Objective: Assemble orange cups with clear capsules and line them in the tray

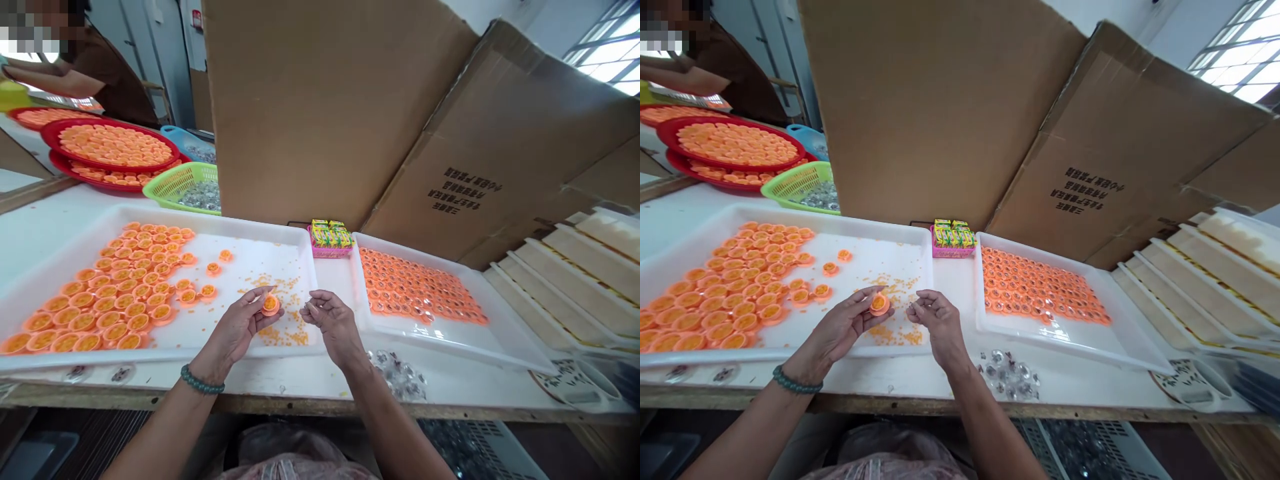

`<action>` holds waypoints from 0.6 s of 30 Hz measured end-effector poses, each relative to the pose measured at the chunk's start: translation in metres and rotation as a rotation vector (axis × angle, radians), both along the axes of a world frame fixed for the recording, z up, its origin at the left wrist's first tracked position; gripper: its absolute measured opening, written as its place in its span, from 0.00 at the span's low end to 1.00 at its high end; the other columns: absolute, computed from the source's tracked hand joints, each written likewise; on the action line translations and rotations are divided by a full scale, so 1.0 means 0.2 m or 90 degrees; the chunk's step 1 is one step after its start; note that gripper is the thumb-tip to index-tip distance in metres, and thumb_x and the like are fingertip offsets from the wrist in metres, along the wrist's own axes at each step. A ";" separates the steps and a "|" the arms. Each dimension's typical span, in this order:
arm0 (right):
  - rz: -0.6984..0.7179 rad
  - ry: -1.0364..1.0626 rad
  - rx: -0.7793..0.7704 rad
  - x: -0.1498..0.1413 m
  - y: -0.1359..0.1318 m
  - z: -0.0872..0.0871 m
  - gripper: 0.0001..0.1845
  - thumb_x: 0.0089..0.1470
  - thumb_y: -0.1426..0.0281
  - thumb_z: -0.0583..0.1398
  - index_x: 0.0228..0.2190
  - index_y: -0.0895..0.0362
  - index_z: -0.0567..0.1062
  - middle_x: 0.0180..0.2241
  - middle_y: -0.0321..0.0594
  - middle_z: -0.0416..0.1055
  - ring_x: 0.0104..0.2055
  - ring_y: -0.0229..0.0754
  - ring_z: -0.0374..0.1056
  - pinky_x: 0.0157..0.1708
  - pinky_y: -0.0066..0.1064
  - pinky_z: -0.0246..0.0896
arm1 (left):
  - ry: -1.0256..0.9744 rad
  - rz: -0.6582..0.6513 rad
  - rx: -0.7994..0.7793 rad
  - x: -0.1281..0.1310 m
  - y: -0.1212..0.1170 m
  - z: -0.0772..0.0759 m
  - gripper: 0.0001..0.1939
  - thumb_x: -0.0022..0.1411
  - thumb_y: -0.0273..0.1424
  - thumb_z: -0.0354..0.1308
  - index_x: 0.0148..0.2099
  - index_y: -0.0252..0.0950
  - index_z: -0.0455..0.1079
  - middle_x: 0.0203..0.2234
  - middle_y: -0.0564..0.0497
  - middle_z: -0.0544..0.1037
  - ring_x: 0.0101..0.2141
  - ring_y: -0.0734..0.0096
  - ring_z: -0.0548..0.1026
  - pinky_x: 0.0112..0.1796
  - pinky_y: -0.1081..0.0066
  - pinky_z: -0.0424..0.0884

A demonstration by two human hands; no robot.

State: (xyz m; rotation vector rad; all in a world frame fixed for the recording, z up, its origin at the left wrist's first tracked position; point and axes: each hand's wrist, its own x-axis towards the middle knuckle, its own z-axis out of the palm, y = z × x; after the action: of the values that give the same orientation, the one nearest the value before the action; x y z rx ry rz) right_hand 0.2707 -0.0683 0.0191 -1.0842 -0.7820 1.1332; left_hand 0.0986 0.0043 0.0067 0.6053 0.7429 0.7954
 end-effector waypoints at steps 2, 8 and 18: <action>0.022 0.037 0.007 -0.03 0.00 -0.01 0.17 0.45 0.68 0.65 0.40 0.54 0.73 0.29 0.33 0.68 0.33 0.37 0.70 0.38 0.32 0.66 | 0.001 0.000 0.004 0.00 0.00 0.00 0.13 0.59 0.27 0.55 0.48 0.33 0.67 0.33 0.46 0.78 0.38 0.64 0.77 0.46 0.64 0.72; 0.060 0.121 0.020 -0.06 0.01 -0.01 0.12 0.45 0.70 0.65 0.35 0.54 0.73 0.29 0.32 0.66 0.35 0.37 0.69 0.40 0.32 0.63 | -0.003 0.024 0.004 -0.01 -0.01 0.00 0.06 0.58 0.26 0.57 0.39 0.34 0.66 0.30 0.48 0.78 0.36 0.64 0.78 0.46 0.61 0.71; 0.065 0.237 0.029 -0.09 0.05 0.00 0.17 0.42 0.74 0.66 0.38 0.56 0.76 0.29 0.34 0.67 0.31 0.32 0.63 0.34 0.24 0.61 | 0.021 0.006 0.034 0.00 -0.02 0.00 0.10 0.54 0.29 0.61 0.38 0.36 0.63 0.33 0.47 0.78 0.37 0.64 0.78 0.43 0.63 0.73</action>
State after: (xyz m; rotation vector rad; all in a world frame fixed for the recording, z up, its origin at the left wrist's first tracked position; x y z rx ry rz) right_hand 0.2524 -0.0578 0.0186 -0.7707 -0.5703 1.3494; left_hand 0.0990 0.0006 0.0059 0.6653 0.7572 0.8174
